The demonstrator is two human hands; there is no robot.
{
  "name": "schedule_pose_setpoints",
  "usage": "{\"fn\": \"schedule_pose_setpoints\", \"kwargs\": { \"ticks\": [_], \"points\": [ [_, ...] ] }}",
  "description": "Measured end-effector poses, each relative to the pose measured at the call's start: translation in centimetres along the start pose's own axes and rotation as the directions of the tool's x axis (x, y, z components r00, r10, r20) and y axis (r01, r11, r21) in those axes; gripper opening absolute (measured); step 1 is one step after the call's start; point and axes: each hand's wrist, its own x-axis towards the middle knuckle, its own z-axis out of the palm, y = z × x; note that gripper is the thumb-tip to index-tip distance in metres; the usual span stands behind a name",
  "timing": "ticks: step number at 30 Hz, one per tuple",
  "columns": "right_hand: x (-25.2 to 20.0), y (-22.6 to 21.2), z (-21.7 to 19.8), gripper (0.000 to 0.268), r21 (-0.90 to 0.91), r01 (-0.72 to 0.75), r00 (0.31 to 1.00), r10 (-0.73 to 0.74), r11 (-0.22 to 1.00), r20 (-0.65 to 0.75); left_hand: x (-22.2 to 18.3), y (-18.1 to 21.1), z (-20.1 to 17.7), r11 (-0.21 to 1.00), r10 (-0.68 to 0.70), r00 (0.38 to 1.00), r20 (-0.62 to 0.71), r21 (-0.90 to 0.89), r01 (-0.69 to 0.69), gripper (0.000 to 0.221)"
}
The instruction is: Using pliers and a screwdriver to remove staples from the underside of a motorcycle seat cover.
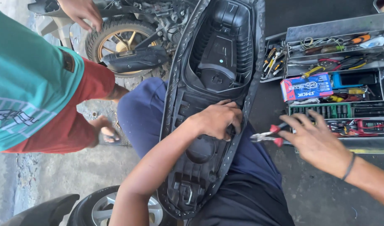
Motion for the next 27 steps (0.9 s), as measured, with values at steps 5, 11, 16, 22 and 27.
{"fn": "schedule_pose_setpoints", "kwargs": {
  "ticks": [5,11,16,22,27],
  "points": [
    [3.7,-3.3,-3.0,0.042,-0.173,0.069,0.998,-0.067,0.982,0.018,0.5,-0.2,0.1,0.999,-0.025,0.999,-0.036,-0.036,0.023,0.034],
    [6.0,-4.7,-1.9,0.02,-0.239,0.168,0.984,-0.176,0.956,-0.014,0.3,1.3,-0.9,0.995,-0.089,0.996,-0.015,-0.051,0.088,0.039],
    [4.8,-1.4,5.2,0.026,0.223,0.215,0.974,-0.194,0.951,-0.114,-0.4,2.8,-2.3,0.985,-0.158,0.987,-0.009,-0.077,0.156,0.039],
    [0.6,0.7,3.8,0.059,0.546,0.123,0.992,-0.094,0.829,-0.08,-0.8,0.7,0.2,0.997,-0.054,0.994,-0.099,-0.06,0.048,0.021],
    [-1.6,-0.4,1.4,0.069,-0.04,0.041,0.999,-0.04,0.998,0.018,-0.1,1.1,1.8,0.995,-0.002,0.998,-0.055,0.098,0.008,0.011]
  ]
}}
